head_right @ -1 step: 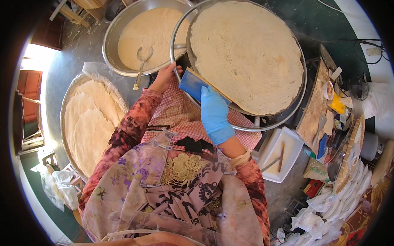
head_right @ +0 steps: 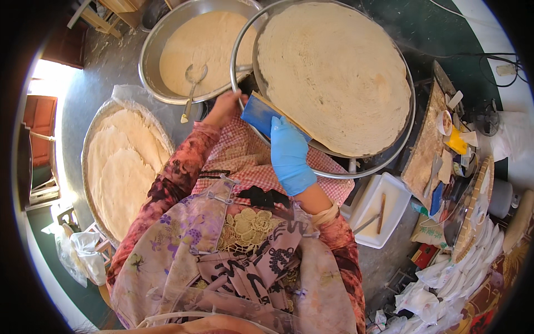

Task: The person scoops batter onto a hot griddle, spreads it into a thin round crepe using a wooden tool, cooks it, then removes the crepe and places it on a stack. The cycle repeats with additional batter scoops and spreading.

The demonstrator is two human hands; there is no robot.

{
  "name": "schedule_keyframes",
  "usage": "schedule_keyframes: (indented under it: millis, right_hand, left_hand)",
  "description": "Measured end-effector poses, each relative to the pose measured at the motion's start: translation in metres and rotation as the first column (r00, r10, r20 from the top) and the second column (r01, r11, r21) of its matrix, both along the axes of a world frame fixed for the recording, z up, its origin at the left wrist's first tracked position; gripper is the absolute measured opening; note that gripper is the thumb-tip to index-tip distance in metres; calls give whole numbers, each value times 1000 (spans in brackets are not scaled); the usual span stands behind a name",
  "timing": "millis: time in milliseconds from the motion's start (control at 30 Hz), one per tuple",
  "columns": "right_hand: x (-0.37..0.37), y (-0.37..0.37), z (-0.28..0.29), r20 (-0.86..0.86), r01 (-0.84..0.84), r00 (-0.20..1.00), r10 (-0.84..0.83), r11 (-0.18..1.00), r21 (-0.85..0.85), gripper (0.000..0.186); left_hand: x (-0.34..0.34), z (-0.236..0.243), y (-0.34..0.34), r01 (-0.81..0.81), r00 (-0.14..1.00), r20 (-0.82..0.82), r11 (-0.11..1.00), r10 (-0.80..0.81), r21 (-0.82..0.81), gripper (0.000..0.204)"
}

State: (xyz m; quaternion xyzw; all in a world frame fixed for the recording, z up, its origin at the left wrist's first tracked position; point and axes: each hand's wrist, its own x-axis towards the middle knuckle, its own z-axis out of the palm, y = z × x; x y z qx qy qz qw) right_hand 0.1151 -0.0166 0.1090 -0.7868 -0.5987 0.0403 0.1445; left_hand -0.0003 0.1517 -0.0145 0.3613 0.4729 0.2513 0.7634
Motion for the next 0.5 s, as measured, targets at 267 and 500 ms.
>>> schedule_keyframes:
  millis: [267,500]
  right_hand:
    - [-2,10,0,-58,60,996,-68,989,-134,31]
    - [3,28,-9,147,-3,989,-8,997,72,12]
  left_hand:
    - [8,-45,-121,178,963,260,893,-71,-414,19]
    - [6,-10,-24,-58,998,-24,991,61,123,29]
